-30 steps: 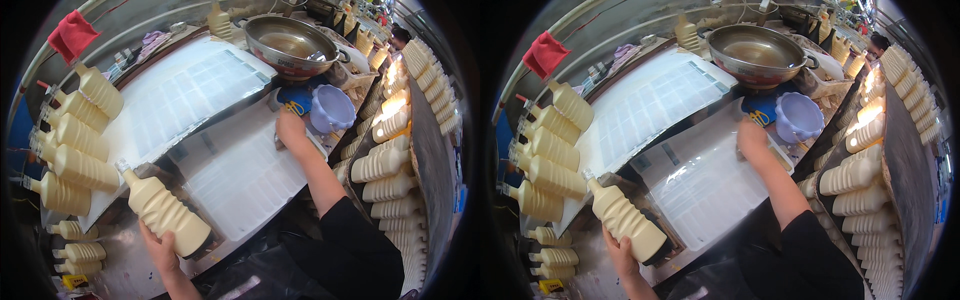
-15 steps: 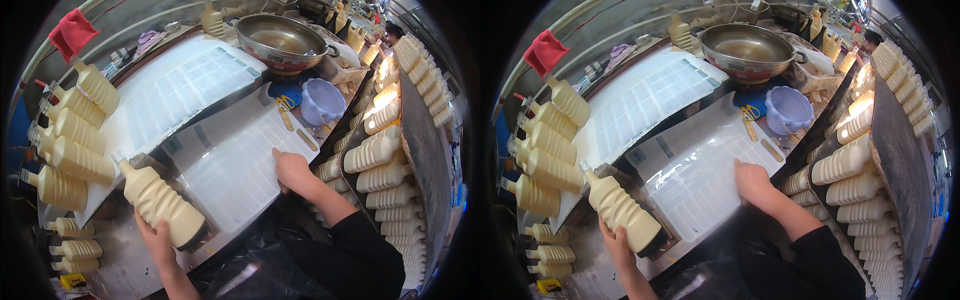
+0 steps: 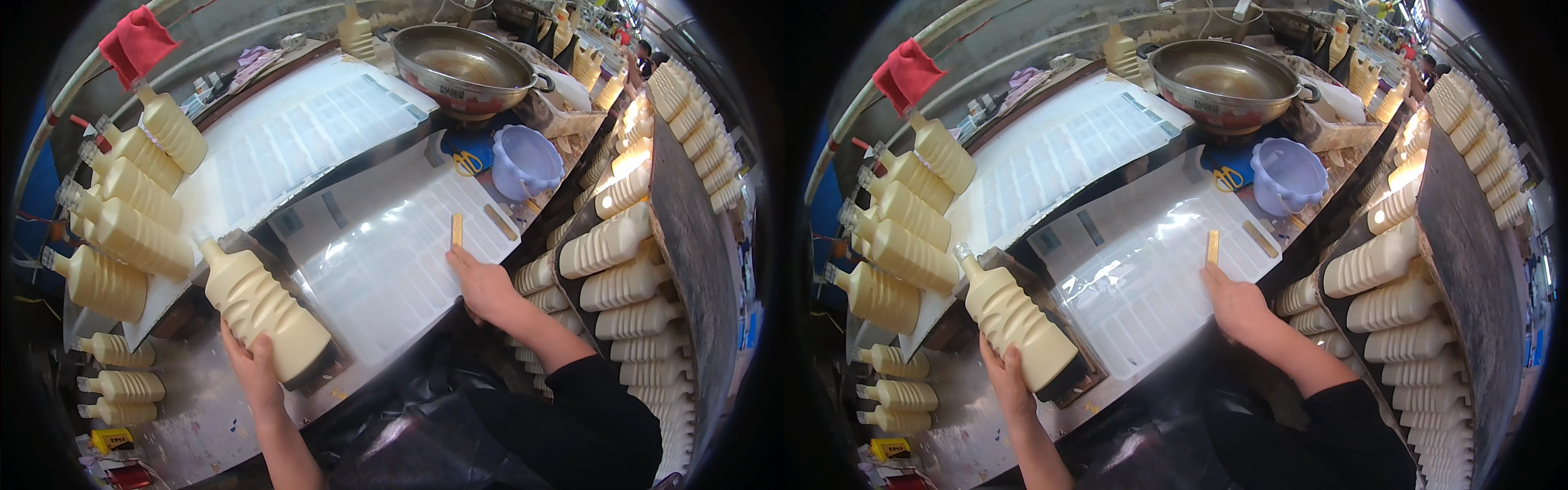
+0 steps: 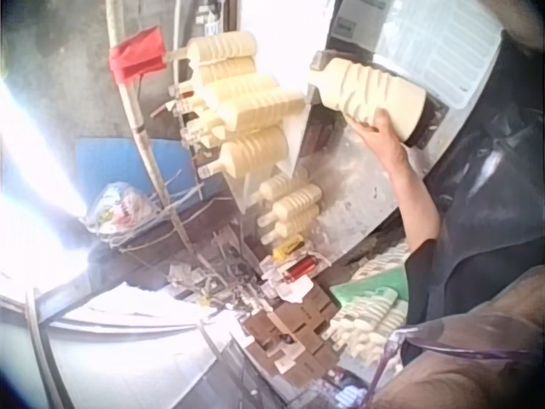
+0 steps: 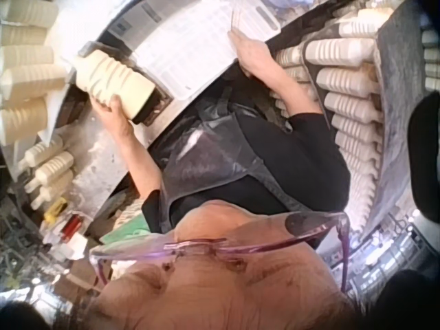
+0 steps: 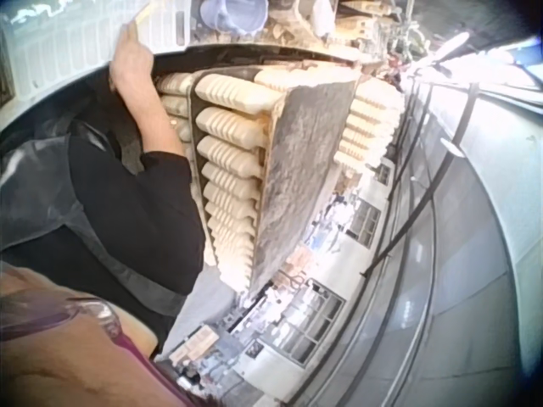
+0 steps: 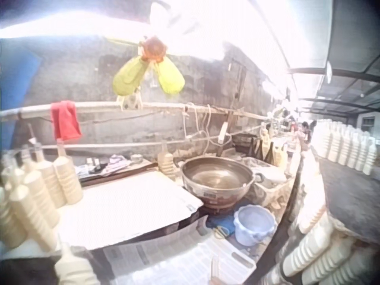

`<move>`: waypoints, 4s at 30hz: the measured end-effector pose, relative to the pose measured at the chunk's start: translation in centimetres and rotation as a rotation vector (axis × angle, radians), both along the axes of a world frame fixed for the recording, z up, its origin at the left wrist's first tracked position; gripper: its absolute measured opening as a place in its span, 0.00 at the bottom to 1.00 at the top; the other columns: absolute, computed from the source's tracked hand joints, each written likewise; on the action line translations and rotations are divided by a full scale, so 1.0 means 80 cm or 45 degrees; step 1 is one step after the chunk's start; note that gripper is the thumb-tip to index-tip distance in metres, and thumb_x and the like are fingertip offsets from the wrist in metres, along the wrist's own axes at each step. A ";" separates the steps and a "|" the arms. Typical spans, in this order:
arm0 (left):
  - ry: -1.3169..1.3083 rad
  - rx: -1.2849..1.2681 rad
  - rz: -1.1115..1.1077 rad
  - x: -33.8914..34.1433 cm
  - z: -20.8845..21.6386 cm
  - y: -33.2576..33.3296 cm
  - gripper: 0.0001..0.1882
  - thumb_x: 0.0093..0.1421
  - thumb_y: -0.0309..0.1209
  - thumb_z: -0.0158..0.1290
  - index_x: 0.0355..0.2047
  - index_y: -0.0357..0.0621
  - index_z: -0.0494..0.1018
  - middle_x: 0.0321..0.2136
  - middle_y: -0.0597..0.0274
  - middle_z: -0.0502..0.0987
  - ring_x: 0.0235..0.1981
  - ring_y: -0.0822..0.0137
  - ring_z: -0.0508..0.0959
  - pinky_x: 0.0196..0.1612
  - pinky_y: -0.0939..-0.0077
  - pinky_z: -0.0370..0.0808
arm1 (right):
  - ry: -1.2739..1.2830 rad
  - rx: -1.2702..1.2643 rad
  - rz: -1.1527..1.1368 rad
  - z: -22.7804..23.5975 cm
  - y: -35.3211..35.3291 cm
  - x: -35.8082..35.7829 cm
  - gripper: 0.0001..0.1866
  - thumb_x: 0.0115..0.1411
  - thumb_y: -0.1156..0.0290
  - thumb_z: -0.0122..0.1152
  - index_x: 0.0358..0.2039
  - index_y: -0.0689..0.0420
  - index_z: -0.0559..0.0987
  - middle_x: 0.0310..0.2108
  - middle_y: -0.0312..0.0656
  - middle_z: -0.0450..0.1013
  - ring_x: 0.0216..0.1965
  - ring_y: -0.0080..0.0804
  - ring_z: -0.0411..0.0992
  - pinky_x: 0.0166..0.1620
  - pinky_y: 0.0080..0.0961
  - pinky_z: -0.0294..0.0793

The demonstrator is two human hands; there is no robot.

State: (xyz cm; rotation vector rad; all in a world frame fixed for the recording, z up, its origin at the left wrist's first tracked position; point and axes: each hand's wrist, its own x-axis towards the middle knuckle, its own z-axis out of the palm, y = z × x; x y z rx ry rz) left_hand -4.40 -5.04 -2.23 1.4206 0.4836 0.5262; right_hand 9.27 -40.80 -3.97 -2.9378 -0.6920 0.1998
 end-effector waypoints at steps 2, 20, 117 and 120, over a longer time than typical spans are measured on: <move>-0.021 -0.005 -0.007 0.000 -0.001 0.000 0.47 0.60 0.38 0.61 0.72 0.35 0.47 0.63 0.48 0.65 0.62 0.57 0.69 0.66 0.63 0.64 | 0.000 0.049 0.081 0.003 -0.015 -0.029 0.31 0.51 0.79 0.57 0.60 0.61 0.70 0.65 0.49 0.66 0.35 0.47 0.80 0.39 0.39 0.80; 0.009 -0.056 0.047 -0.003 -0.009 0.006 0.47 0.58 0.37 0.62 0.72 0.36 0.49 0.62 0.47 0.66 0.61 0.57 0.70 0.64 0.63 0.67 | 0.439 1.287 -0.887 -0.048 -0.073 -0.022 0.24 0.66 0.51 0.60 0.23 0.59 0.80 0.15 0.33 0.69 0.19 0.19 0.67 0.24 0.20 0.65; -0.041 -0.165 0.137 -0.012 0.073 -0.026 0.03 0.65 0.25 0.57 0.36 0.39 0.75 0.27 0.62 0.79 0.20 0.80 0.71 0.23 0.88 0.63 | 1.173 1.510 0.124 0.108 0.232 -0.008 0.10 0.59 0.68 0.68 0.34 0.62 0.83 0.30 0.35 0.78 0.35 0.19 0.73 0.41 0.22 0.73; -0.027 -0.171 0.172 -0.009 0.070 -0.014 0.02 0.64 0.23 0.56 0.33 0.40 0.74 0.24 0.67 0.76 0.18 0.83 0.65 0.22 0.89 0.58 | 1.193 1.448 0.121 0.112 0.248 -0.002 0.09 0.59 0.67 0.68 0.34 0.61 0.83 0.29 0.35 0.78 0.33 0.19 0.74 0.38 0.21 0.74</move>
